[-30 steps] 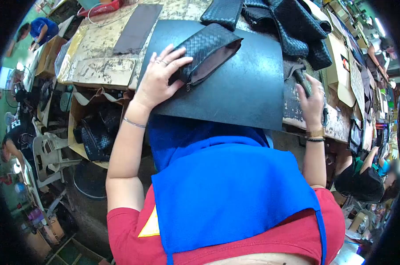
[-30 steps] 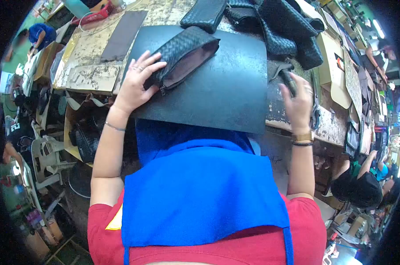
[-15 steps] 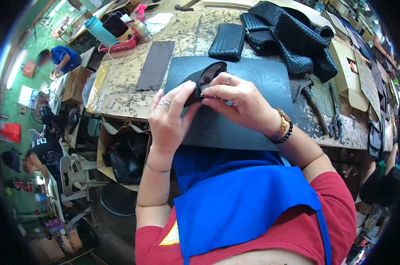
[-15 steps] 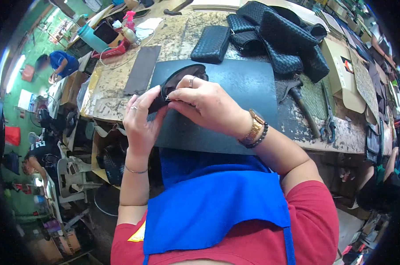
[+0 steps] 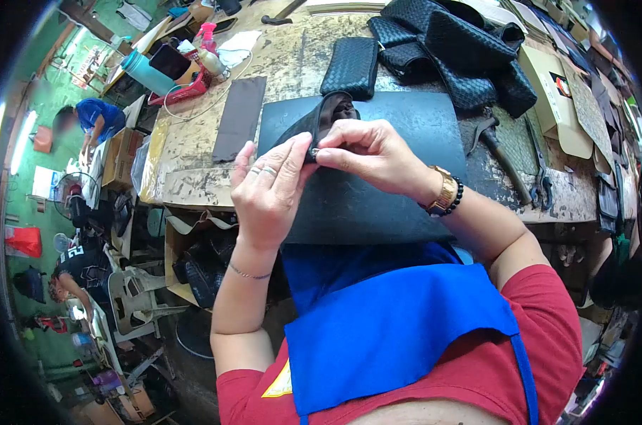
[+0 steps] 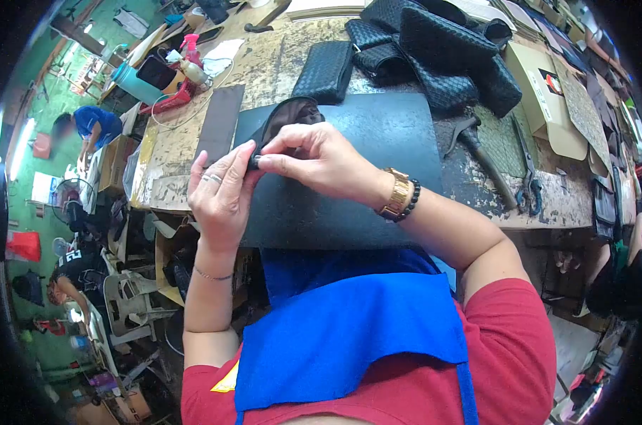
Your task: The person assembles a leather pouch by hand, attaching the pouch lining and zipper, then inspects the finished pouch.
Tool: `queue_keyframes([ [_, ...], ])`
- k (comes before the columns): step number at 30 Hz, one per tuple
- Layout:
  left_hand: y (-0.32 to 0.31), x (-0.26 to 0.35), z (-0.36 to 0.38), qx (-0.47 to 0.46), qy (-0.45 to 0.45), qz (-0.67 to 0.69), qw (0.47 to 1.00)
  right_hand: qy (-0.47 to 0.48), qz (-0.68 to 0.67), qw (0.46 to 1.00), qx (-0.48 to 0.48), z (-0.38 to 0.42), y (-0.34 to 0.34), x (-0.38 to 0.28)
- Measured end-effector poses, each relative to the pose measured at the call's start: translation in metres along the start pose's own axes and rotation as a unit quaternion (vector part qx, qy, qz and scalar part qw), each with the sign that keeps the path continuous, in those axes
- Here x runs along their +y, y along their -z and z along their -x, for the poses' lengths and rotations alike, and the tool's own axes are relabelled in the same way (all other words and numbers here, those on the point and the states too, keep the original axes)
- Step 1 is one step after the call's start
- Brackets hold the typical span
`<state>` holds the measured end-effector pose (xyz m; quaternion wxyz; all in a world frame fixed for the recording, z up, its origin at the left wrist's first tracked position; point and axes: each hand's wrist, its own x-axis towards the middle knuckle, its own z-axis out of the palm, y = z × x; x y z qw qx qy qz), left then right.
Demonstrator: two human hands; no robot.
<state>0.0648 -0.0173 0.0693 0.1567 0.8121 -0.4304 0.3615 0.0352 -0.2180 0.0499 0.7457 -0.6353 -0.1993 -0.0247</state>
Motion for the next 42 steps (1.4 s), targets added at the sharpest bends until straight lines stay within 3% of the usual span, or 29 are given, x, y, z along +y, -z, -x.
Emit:
queue_keyframes([
  [5, 0.020, -0.020, 0.015, -0.077, 0.026, 0.018, 0.997, 0.119, 0.193, 0.969, -0.101, -0.015, 0.002, -0.010],
  [6, 0.027, -0.027, 0.022, -0.047, 0.063, 0.038, 0.996, 0.186, 0.232, 0.951, -0.082, -0.025, 0.011, -0.008],
  [7, 0.037, -0.035, 0.036, -0.025, 0.216, 0.126, 0.968, 0.175, 0.282, 0.943, -0.011, -0.034, 0.027, 0.002],
  [8, 0.044, -0.054, 0.060, 0.050, 0.270, 0.070, 0.959, 0.179, 0.354, 0.916, 0.066, -0.046, 0.052, 0.016],
  [10, 0.070, -0.096, 0.120, 0.188, 0.423, 0.130, 0.877, 0.015, 0.523, 0.829, 0.196, -0.056, 0.101, 0.039],
  [11, 0.084, -0.107, 0.151, 0.268, 0.528, 0.157, 0.790, -0.078, 0.558, 0.798, 0.214, -0.058, 0.125, 0.058],
  [12, 0.097, -0.102, 0.164, 0.322, 0.575, 0.156, 0.736, -0.170, 0.578, 0.773, 0.200, -0.057, 0.138, 0.070],
  [13, 0.106, -0.093, 0.175, 0.356, 0.613, 0.172, 0.684, -0.181, 0.555, 0.788, 0.198, -0.059, 0.141, 0.076],
  [14, 0.112, -0.096, 0.204, 0.371, 0.656, 0.102, 0.649, -0.191, 0.532, 0.802, 0.192, -0.060, 0.141, 0.082],
  [15, 0.118, -0.108, 0.253, 0.350, 0.671, 0.103, 0.645, -0.201, 0.510, 0.816, 0.185, -0.063, 0.140, 0.089],
  [17, 0.119, -0.130, 0.350, 0.310, 0.699, 0.105, 0.636, -0.085, 0.476, 0.844, 0.231, -0.069, 0.142, 0.110],
  [18, 0.104, -0.128, 0.371, 0.295, 0.737, 0.056, 0.605, -0.029, 0.438, 0.863, 0.251, -0.072, 0.136, 0.111],
  [20, 0.078, -0.104, 0.357, 0.270, 0.781, -0.074, 0.558, 0.052, 0.436, 0.866, 0.238, -0.071, 0.114, 0.097],
  [22, 0.062, -0.126, 0.383, 0.217, 0.686, -0.196, 0.666, 0.136, 0.486, 0.850, 0.152, -0.060, 0.085, 0.062],
  [23, 0.058, -0.103, 0.314, 0.176, 0.621, -0.163, 0.746, 0.181, 0.519, 0.827, 0.116, -0.052, 0.070, 0.053],
  [24, 0.040, -0.114, 0.298, 0.201, 0.543, -0.081, 0.812, 0.174, 0.549, 0.816, 0.055, -0.043, 0.055, 0.043],
  [25, 0.031, -0.100, 0.239, 0.154, 0.507, -0.039, 0.847, 0.168, 0.575, 0.800, -0.008, -0.034, 0.040, 0.034],
  [26, 0.019, -0.090, 0.193, 0.179, 0.495, 0.156, 0.836, 0.175, 0.596, 0.782, -0.047, -0.025, 0.027, 0.028],
  [27, 0.011, -0.076, 0.151, 0.133, 0.490, 0.255, 0.823, 0.182, 0.615, 0.762, -0.085, -0.016, 0.015, 0.024],
  [29, -0.005, -0.055, 0.088, 0.055, 0.435, 0.349, 0.828, 0.177, 0.640, 0.724, -0.188, -0.001, -0.003, 0.018],
  [31, -0.023, -0.042, 0.040, -0.034, 0.362, 0.442, 0.820, 0.201, 0.607, 0.734, -0.229, 0.009, -0.014, 0.010],
  [33, -0.038, -0.036, 0.010, -0.112, 0.325, 0.418, 0.841, 0.187, 0.606, 0.729, -0.256, 0.015, -0.022, 0.002],
  [34, -0.039, -0.037, 0.000, -0.156, 0.313, 0.369, 0.861, 0.207, 0.565, 0.763, -0.234, 0.014, -0.020, 0.000],
  [37, -0.060, -0.051, -0.001, -0.167, 0.363, 0.481, 0.780, 0.187, 0.445, 0.869, -0.107, -0.011, 0.001, -0.011],
  [39, -0.064, -0.049, 0.001, -0.151, 0.363, 0.470, 0.790, 0.160, 0.475, 0.864, 0.031, -0.034, 0.028, 0.011],
  [41, -0.061, -0.045, -0.004, -0.156, 0.361, 0.462, 0.795, 0.000, 0.400, 0.917, 0.016, -0.054, 0.044, 0.023],
  [42, -0.060, -0.043, -0.006, -0.146, 0.368, 0.453, 0.799, -0.020, 0.357, 0.934, -0.017, -0.061, 0.047, 0.031],
])
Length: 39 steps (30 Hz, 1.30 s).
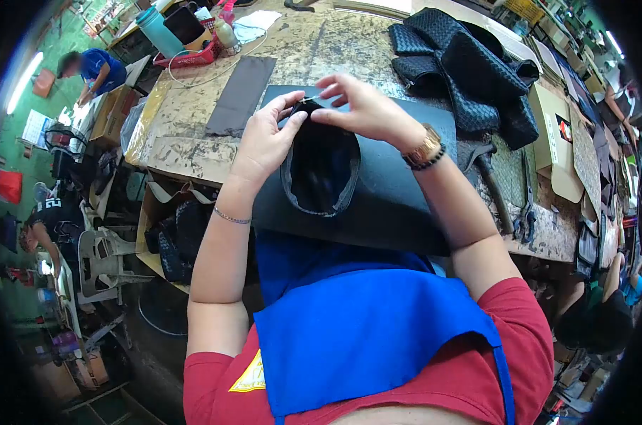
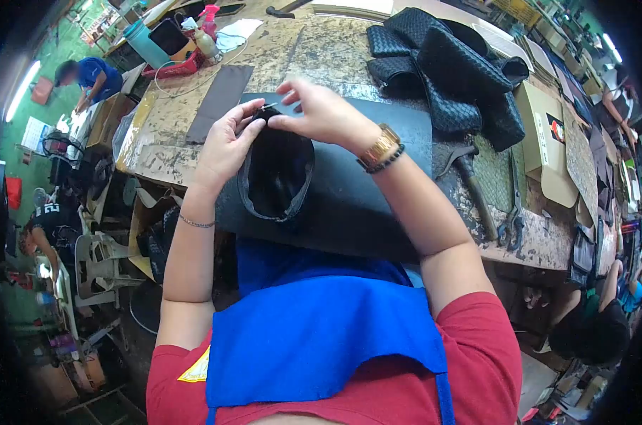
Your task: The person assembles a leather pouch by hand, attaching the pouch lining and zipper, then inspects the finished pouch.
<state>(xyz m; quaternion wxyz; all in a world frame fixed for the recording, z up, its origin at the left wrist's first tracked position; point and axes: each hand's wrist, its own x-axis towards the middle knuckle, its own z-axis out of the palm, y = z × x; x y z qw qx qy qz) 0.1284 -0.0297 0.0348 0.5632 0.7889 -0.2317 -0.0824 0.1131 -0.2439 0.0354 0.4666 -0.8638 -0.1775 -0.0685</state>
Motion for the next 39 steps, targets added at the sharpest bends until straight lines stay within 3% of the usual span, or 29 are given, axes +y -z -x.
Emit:
queue_keyframes([
  [4, -0.001, 0.004, 0.002, 0.065, -0.022, -0.080, 0.994, 0.020, -0.051, 0.997, -0.060, -0.015, -0.016, 0.008],
  [7, 0.003, 0.015, 0.007, 0.049, 0.042, -0.125, 0.990, 0.009, -0.084, 0.993, -0.081, -0.013, -0.016, 0.008],
  [11, 0.008, -0.021, -0.002, 0.008, 0.030, -0.019, 0.999, 0.000, -0.140, 0.986, -0.089, -0.006, -0.017, 0.018],
  [14, 0.010, -0.024, -0.005, 0.001, 0.046, -0.002, 0.999, 0.108, -0.081, 0.990, -0.033, -0.002, -0.015, 0.014],
  [17, 0.013, -0.023, -0.008, -0.013, 0.068, -0.013, 0.997, 0.180, 0.077, 0.980, -0.016, 0.004, -0.012, 0.002],
  [25, 0.021, -0.016, -0.013, -0.068, 0.101, 0.062, 0.991, 0.230, 0.104, 0.967, 0.018, 0.004, -0.022, 0.013],
  [28, 0.022, -0.005, -0.010, -0.060, 0.098, 0.000, 0.993, 0.235, 0.119, 0.964, 0.028, 0.003, -0.025, 0.016],
  [31, 0.020, -0.018, -0.010, -0.038, 0.053, 0.030, 0.997, 0.256, 0.133, 0.957, 0.030, 0.005, -0.024, 0.018],
  [39, 0.019, -0.020, -0.005, -0.030, 0.091, 0.111, 0.989, 0.282, 0.163, 0.945, 0.010, 0.007, -0.023, 0.014],
])
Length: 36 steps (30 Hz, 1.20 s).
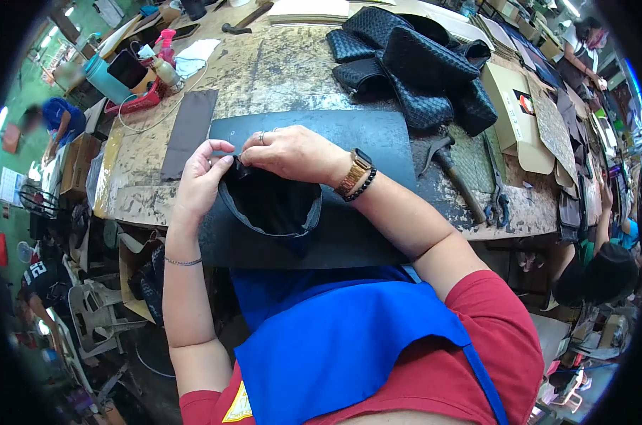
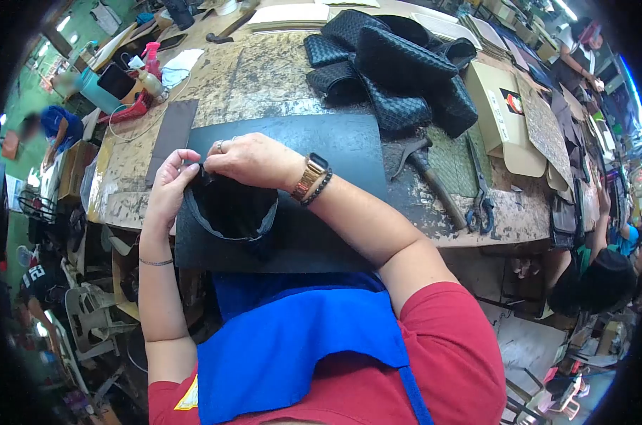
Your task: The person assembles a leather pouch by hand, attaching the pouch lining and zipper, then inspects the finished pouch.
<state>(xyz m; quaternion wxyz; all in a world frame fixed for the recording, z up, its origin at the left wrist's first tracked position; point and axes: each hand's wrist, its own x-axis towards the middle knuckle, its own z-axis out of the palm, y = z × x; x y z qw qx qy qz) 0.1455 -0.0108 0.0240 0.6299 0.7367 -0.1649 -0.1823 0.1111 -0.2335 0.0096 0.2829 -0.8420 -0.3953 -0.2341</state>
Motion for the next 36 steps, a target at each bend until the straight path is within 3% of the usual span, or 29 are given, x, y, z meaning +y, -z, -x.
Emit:
queue_keyframes([
  [8, -0.001, 0.014, 0.005, -0.025, 0.044, -0.026, 0.998, 0.028, 0.058, 0.994, -0.092, -0.009, 0.006, -0.010],
  [14, -0.007, 0.018, 0.009, -0.033, 0.026, -0.044, 0.998, -0.031, 0.076, 0.986, -0.146, -0.001, 0.009, -0.015],
  [18, -0.002, 0.014, 0.016, 0.034, -0.047, -0.104, 0.993, 0.036, 0.046, 0.998, -0.009, 0.007, 0.038, 0.001],
  [19, 0.000, 0.010, 0.019, 0.065, -0.067, -0.116, 0.989, -0.025, 0.083, 0.996, 0.017, 0.009, 0.056, 0.006],
  [22, 0.010, -0.012, 0.029, 0.155, -0.107, -0.062, 0.980, -0.066, 0.285, 0.948, 0.125, 0.037, 0.132, 0.067],
  [24, 0.015, -0.044, 0.028, 0.224, -0.131, 0.037, 0.965, -0.243, 0.454, 0.847, 0.135, 0.083, 0.170, 0.114],
  [25, 0.013, -0.062, 0.025, 0.271, -0.169, 0.069, 0.945, -0.308, 0.475, 0.816, 0.115, 0.105, 0.185, 0.132],
  [26, 0.008, -0.073, 0.026, 0.318, -0.160, 0.049, 0.933, -0.407, 0.407, 0.816, 0.053, 0.111, 0.201, 0.132],
  [28, -0.002, -0.080, 0.026, 0.333, -0.167, 0.151, 0.916, -0.408, 0.308, 0.858, 0.043, 0.117, 0.220, 0.150],
  [31, 0.002, -0.082, 0.024, 0.311, -0.130, 0.150, 0.929, -0.249, 0.410, 0.839, 0.257, 0.072, 0.201, 0.135],
  [32, 0.004, -0.085, 0.022, 0.299, -0.106, 0.145, 0.937, -0.136, 0.401, 0.855, 0.299, 0.050, 0.195, 0.126],
  [33, 0.005, -0.089, 0.022, 0.282, -0.110, 0.160, 0.940, -0.105, 0.399, 0.855, 0.313, 0.035, 0.181, 0.128],
  [34, 0.005, -0.090, 0.022, 0.261, -0.129, 0.165, 0.942, -0.139, 0.356, 0.883, 0.274, 0.020, 0.164, 0.119],
  [36, 0.006, -0.093, 0.023, 0.231, -0.131, 0.136, 0.954, -0.068, 0.245, 0.958, 0.131, -0.002, 0.131, 0.113],
])
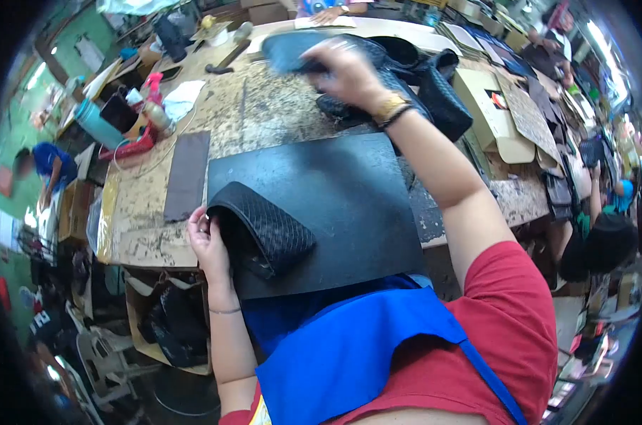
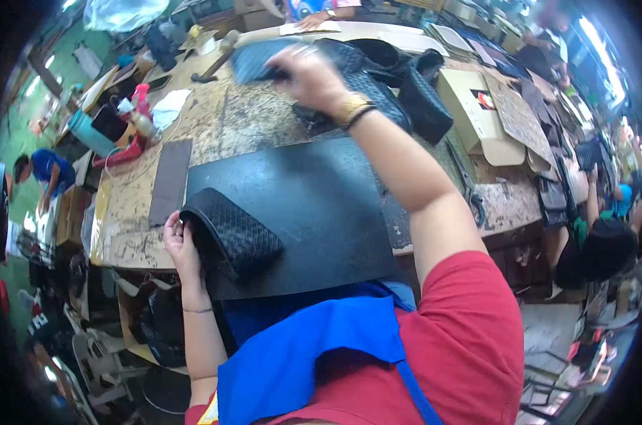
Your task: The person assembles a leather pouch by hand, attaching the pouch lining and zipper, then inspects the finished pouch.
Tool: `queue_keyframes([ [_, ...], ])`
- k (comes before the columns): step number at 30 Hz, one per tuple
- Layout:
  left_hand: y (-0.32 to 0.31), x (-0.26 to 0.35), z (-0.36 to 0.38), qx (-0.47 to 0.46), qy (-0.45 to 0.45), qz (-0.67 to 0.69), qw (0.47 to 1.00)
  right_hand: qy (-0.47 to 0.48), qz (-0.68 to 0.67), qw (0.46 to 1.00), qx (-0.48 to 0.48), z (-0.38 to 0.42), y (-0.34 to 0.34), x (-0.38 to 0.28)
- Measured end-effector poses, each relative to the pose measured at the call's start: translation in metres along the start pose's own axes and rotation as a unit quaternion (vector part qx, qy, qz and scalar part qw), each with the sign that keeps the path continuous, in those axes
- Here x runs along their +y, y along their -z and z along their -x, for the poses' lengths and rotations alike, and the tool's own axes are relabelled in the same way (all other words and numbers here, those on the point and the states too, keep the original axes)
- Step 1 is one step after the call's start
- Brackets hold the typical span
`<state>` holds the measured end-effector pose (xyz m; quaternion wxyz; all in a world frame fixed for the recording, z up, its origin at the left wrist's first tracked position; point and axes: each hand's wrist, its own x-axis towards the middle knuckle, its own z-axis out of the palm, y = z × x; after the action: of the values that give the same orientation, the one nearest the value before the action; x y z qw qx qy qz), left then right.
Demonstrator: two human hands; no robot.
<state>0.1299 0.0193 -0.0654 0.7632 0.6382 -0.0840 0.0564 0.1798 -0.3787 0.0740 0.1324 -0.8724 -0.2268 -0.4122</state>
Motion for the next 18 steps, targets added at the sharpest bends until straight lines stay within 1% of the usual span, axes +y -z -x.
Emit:
queue_keyframes([
  [2, 0.000, 0.003, 0.006, -0.036, -0.009, -0.040, 0.999, 0.054, 0.084, 0.995, -0.016, 0.014, -0.028, -0.014],
  [4, -0.005, 0.005, 0.008, -0.055, -0.014, -0.059, 0.997, -0.051, 0.085, 0.992, -0.072, 0.022, -0.026, 0.006],
  [5, -0.007, 0.007, 0.008, -0.059, -0.013, -0.060, 0.996, -0.086, 0.103, 0.990, -0.049, 0.033, -0.022, 0.034],
  [6, -0.008, 0.007, 0.010, -0.063, -0.011, -0.061, 0.996, -0.134, 0.192, 0.971, -0.046, 0.043, -0.004, 0.046],
  [7, -0.009, 0.006, 0.011, -0.068, -0.014, -0.081, 0.994, -0.185, 0.274, 0.942, -0.054, 0.060, 0.014, 0.071],
  [8, -0.009, 0.006, 0.009, -0.071, -0.019, -0.099, 0.992, -0.270, 0.323, 0.904, -0.076, 0.088, 0.030, 0.100],
  [9, -0.009, 0.006, 0.007, -0.074, -0.026, -0.119, 0.990, -0.373, 0.292, 0.873, -0.119, 0.106, 0.057, 0.112],
  [10, -0.010, 0.008, 0.005, -0.079, -0.030, -0.117, 0.990, -0.500, 0.269, 0.807, -0.164, 0.116, 0.078, 0.113],
  [11, -0.013, 0.009, 0.004, -0.084, -0.033, -0.113, 0.990, -0.537, 0.196, 0.780, -0.255, 0.134, 0.094, 0.135],
  [12, -0.017, 0.010, 0.005, -0.091, -0.033, -0.109, 0.989, -0.534, 0.204, 0.759, -0.313, 0.147, 0.099, 0.140],
  [14, -0.022, 0.013, 0.006, -0.097, -0.024, -0.133, 0.986, -0.563, 0.042, 0.746, -0.353, 0.131, 0.118, 0.111],
  [16, -0.017, 0.012, 0.006, -0.117, -0.022, -0.170, 0.978, -0.545, 0.053, 0.754, -0.362, 0.136, 0.115, 0.098],
  [17, -0.016, 0.008, 0.005, -0.123, -0.030, -0.149, 0.981, -0.532, 0.066, 0.745, -0.397, 0.136, 0.111, 0.097],
  [18, -0.017, 0.008, 0.006, -0.118, -0.037, -0.148, 0.981, -0.510, 0.067, 0.757, -0.402, 0.142, 0.104, 0.100],
])
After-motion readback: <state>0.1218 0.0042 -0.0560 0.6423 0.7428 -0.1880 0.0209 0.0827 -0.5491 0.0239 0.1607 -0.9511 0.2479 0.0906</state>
